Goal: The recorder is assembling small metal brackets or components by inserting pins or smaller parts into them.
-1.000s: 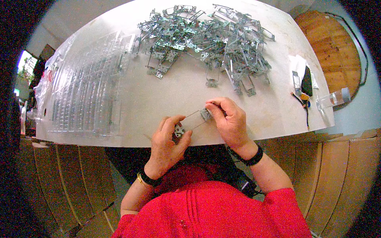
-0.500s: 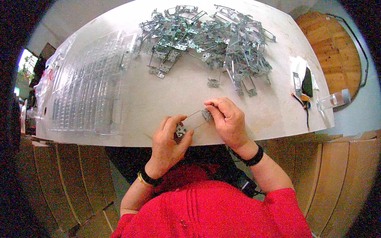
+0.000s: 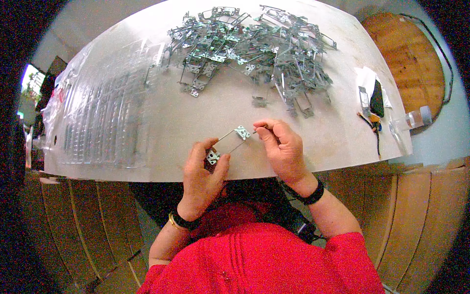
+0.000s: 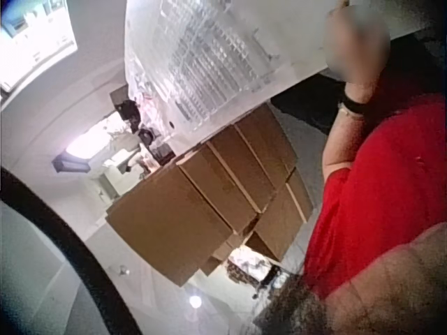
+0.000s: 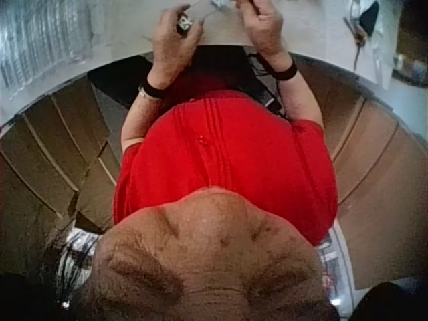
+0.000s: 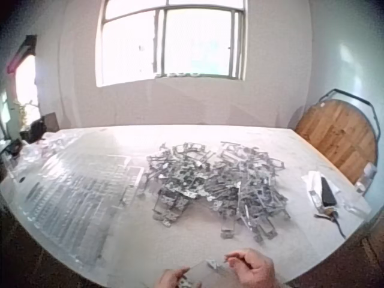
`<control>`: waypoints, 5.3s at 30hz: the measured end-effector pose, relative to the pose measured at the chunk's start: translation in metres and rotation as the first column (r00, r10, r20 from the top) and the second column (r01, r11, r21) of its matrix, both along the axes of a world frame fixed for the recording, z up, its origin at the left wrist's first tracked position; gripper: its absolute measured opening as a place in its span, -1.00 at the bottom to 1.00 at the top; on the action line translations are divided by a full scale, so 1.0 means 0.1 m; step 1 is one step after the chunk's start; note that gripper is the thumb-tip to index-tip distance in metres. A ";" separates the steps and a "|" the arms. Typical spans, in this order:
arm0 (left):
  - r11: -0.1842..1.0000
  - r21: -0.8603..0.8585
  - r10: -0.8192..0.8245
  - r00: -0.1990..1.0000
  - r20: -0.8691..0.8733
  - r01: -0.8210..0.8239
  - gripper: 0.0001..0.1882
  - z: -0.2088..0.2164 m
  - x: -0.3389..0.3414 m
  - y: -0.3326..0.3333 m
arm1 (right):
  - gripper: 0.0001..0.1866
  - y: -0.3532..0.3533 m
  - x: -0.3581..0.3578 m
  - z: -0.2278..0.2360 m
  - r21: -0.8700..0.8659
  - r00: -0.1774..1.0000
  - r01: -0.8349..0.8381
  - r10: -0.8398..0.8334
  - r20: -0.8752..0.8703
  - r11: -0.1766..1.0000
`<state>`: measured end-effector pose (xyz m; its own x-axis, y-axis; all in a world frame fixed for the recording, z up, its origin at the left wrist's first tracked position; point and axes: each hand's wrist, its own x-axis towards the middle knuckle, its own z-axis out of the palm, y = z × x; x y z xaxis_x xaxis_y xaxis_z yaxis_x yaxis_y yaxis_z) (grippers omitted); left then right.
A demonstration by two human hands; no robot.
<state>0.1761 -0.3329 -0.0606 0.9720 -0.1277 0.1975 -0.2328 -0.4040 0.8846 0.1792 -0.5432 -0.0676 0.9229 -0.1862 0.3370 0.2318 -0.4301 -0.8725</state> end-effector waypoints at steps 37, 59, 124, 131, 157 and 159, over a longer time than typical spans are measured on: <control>0.999 0.012 -0.037 0.995 0.093 0.036 -0.57 -0.01 0.03 0.03 | -0.94 0.05 0.00 0.08 -0.207 0.997 -0.018 0.002 -0.077 0.978; 0.999 -0.002 -0.042 0.995 0.093 0.042 -0.57 -0.02 0.02 0.03 | -0.93 0.04 0.04 0.06 -0.194 0.999 -0.032 0.031 -0.011 0.980; 0.969 0.245 -0.036 0.952 0.304 -0.041 -0.66 0.05 -0.01 -0.19 | -0.80 0.02 0.02 0.09 -0.315 0.970 -0.180 0.221 0.100 0.932; 0.964 0.263 -0.048 0.960 0.277 -0.028 -0.67 -0.01 0.02 -0.11 | -0.77 0.06 -0.01 -0.01 0.003 0.990 -0.143 0.143 0.009 0.990; 0.849 0.523 -0.240 0.935 0.262 0.072 -0.35 0.07 -0.03 0.03 | -0.88 0.04 0.00 0.06 -0.083 0.997 -0.068 0.070 0.022 0.994; 0.854 0.514 -0.241 0.940 0.244 0.085 -0.34 0.09 -0.02 0.02 | -0.87 0.04 0.00 0.07 -0.080 0.997 -0.072 0.074 0.025 0.994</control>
